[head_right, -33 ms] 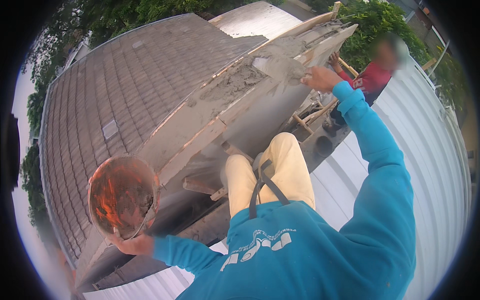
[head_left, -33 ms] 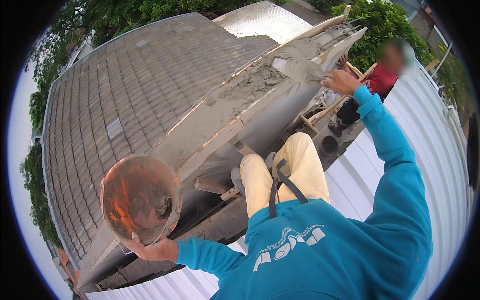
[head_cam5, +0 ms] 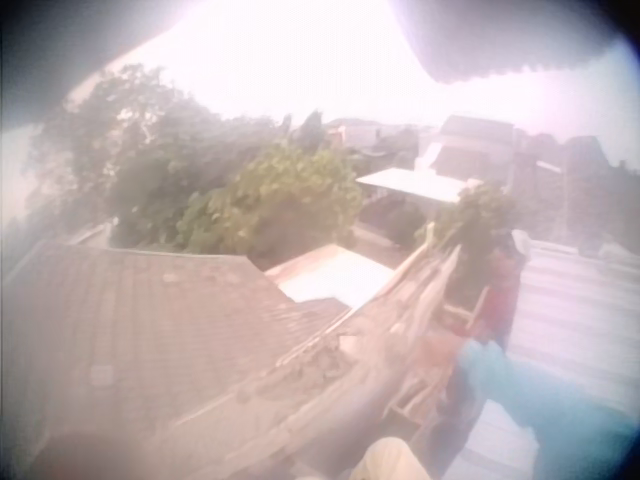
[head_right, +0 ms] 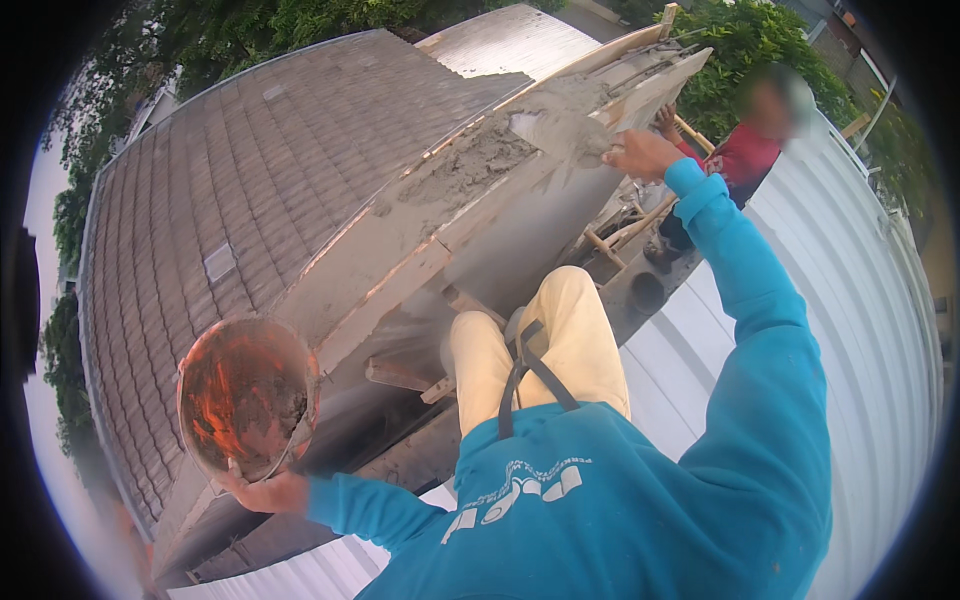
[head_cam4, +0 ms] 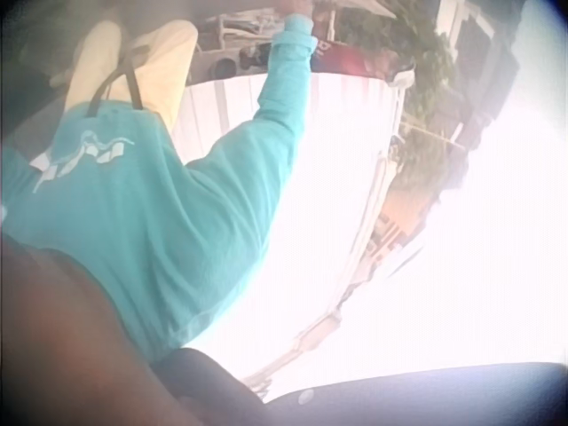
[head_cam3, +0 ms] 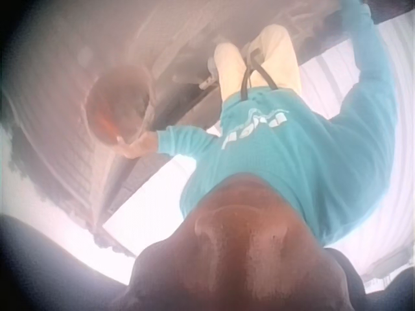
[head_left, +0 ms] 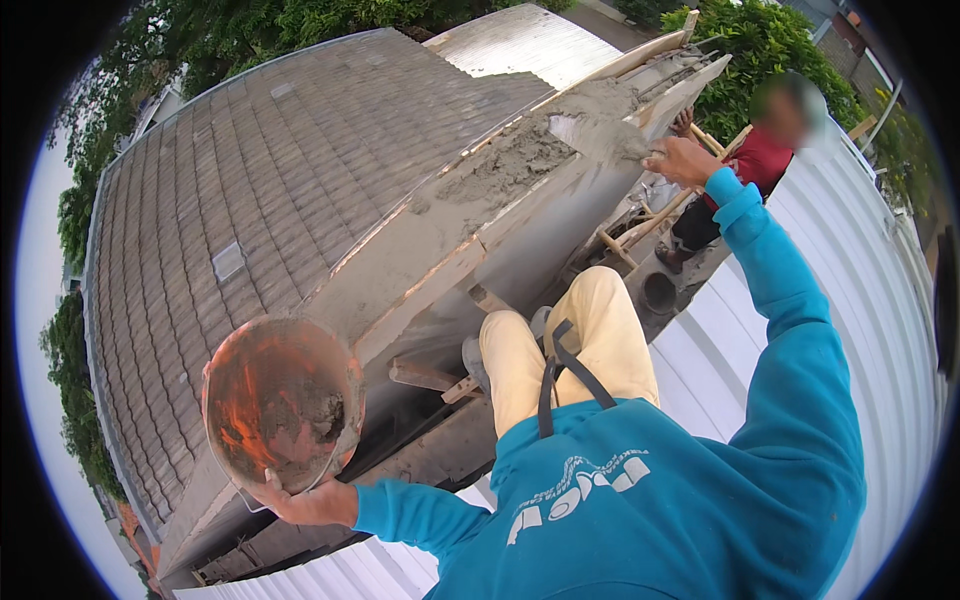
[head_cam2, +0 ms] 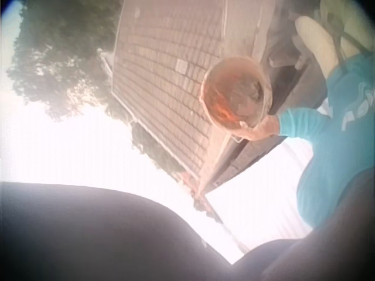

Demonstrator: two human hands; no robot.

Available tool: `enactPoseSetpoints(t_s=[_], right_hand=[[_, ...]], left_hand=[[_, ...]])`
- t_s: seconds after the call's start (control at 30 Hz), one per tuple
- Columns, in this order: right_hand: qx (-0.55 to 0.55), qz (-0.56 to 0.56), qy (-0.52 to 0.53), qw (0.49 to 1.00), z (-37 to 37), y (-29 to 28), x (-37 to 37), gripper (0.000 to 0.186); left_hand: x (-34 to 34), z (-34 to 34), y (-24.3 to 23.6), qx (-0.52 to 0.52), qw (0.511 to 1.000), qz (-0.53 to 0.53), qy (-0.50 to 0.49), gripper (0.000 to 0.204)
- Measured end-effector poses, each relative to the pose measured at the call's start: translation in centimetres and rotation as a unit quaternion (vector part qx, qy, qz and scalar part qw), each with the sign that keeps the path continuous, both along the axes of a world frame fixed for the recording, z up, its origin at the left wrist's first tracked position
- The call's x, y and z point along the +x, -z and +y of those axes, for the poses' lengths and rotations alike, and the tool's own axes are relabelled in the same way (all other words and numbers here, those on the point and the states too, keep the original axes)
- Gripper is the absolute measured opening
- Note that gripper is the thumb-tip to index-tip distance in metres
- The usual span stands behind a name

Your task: The person scoops wet cement from a bucket using a trowel and applies it to the edge of a roof, smoothing the surface. Another worker is visible nearby also applying cement.

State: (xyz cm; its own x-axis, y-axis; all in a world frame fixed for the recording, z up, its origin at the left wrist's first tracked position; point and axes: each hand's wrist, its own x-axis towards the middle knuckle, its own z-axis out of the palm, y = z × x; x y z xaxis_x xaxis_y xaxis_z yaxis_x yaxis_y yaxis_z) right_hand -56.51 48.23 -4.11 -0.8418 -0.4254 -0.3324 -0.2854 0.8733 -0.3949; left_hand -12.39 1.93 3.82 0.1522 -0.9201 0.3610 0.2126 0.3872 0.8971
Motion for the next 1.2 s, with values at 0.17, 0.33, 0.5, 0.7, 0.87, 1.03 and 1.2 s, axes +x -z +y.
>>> enactPoseSetpoints(t_s=[0.17,0.33,0.5,0.7,0.87,1.03,1.2], right_hand=[[-0.011,-0.016,0.048,0.999,2.6,1.8,-3.7,0.042],[0.007,-0.033,0.076,0.996,4.0,3.4,-7.1,0.044],[-0.069,-0.055,0.071,0.994,10.1,8.8,-12.6,0.038],[-0.112,-0.177,0.271,0.940,4.0,1.5,-6.3,0.045],[-0.022,-0.138,0.146,0.979,7.8,-0.3,-4.7,0.046],[0.008,-0.180,0.179,0.967,3.7,-4.6,-4.2,0.046],[-0.124,-0.173,0.194,0.958,-1.0,-2.5,-6.8,0.045]], left_hand=[[0.8,-0.1,1.0,-0.003,1.000,-0.007,-0.008,0.048],[1.8,-0.5,2.1,0.000,1.000,-0.001,-0.020,0.048],[1.3,-1.3,3.6,0.011,1.000,0.010,-0.012,0.047],[2.1,-1.5,3.9,0.008,1.000,0.010,-0.005,0.046],[1.2,-0.6,2.9,0.020,1.000,0.015,0.009,0.046],[1.3,-0.7,3.1,0.029,0.999,0.020,0.002,0.046],[2.1,-0.3,2.8,0.034,0.999,0.028,0.002,0.046]])
